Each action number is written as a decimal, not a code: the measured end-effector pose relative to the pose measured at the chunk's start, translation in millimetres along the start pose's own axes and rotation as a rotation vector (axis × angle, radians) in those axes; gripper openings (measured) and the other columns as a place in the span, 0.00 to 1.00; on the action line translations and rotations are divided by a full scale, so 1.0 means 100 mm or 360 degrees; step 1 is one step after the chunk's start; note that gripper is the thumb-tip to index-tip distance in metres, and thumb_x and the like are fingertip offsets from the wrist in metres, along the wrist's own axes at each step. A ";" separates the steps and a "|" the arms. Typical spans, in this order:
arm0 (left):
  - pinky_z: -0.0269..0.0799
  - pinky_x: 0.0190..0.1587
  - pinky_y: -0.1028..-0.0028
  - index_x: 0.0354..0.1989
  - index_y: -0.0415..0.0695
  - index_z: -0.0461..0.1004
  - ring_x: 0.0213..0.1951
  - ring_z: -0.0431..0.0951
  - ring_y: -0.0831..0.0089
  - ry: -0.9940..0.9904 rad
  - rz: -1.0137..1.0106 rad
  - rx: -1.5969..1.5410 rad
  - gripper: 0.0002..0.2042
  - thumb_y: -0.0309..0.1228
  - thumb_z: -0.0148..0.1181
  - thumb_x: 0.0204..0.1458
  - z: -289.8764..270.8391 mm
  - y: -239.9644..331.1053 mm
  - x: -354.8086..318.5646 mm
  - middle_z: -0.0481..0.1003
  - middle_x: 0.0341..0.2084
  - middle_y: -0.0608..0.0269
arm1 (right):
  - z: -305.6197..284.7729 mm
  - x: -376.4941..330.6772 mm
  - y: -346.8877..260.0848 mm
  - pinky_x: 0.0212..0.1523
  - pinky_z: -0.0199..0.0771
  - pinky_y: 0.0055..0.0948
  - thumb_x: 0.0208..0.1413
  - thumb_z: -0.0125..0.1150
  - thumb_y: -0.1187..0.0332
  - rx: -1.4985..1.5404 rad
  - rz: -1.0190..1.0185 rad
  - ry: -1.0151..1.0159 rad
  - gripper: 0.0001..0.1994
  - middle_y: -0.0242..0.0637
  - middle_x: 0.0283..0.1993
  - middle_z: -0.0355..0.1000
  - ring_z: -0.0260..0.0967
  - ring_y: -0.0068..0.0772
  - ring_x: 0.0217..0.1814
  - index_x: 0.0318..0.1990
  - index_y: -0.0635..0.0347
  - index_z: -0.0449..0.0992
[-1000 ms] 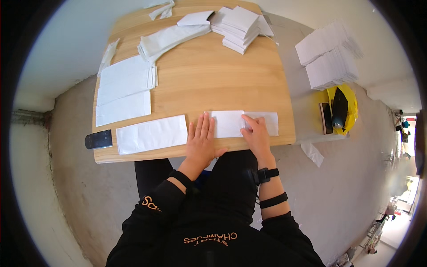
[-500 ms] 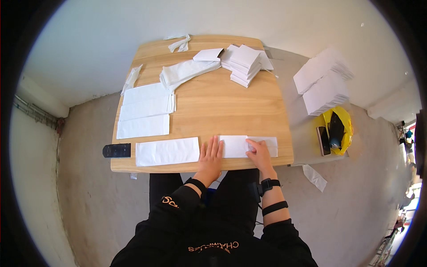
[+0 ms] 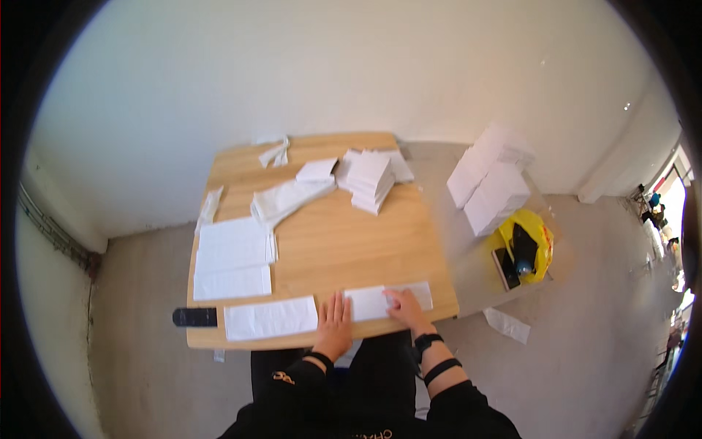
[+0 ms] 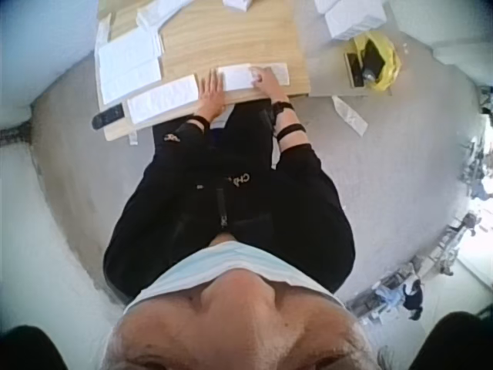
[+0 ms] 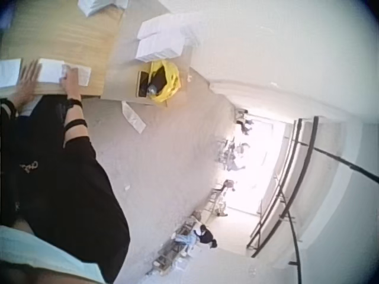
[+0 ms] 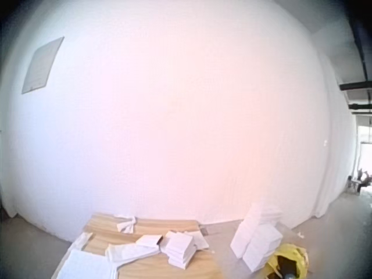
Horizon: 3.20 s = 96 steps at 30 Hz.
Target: The recorder is folding rectangular white plastic bags on a wooden table.
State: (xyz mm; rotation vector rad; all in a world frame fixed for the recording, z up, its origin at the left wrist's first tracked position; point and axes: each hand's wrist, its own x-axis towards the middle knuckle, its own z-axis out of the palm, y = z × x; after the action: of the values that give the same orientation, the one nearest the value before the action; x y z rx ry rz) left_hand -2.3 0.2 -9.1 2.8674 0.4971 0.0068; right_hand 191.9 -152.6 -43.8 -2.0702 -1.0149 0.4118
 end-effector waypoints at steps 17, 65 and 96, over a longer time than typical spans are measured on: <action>0.37 0.69 0.48 0.69 0.35 0.46 0.71 0.42 0.51 -0.0079 0.0018 -0.0059 0.41 0.32 0.57 0.45 -0.14 0.00 0.00 0.44 0.70 0.43 | -0.10 0.02 -0.08 0.43 0.71 0.30 0.39 0.68 0.72 0.0017 0.0073 -0.0147 0.29 0.39 0.34 0.63 0.65 0.35 0.36 0.55 0.46 0.74; 0.73 0.35 0.67 0.29 0.41 0.73 0.33 0.76 0.60 0.0513 -0.0113 -0.0493 0.06 0.21 0.61 0.41 -0.49 -0.75 -0.36 0.73 0.29 0.59 | 0.63 -0.28 -1.43 0.35 0.68 0.22 0.56 0.59 0.74 0.0655 0.0179 0.0005 0.11 0.34 0.36 0.69 0.69 0.25 0.36 0.47 0.57 0.76; 0.70 0.34 0.72 0.33 0.39 0.73 0.32 0.75 0.66 0.0587 -0.0295 -0.1061 0.05 0.18 0.60 0.47 -0.58 -0.65 -0.48 0.74 0.31 0.58 | 1.14 -0.18 -1.75 0.40 0.76 0.26 0.54 0.60 0.73 0.1365 0.0418 -0.0028 0.13 0.43 0.37 0.76 0.76 0.31 0.40 0.45 0.67 0.71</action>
State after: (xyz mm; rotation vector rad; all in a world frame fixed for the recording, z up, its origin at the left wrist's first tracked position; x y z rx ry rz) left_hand -71.8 56.9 33.9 2.1592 0.6723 0.5652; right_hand 23.7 -43.2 15.2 -1.4043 -0.4352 0.8307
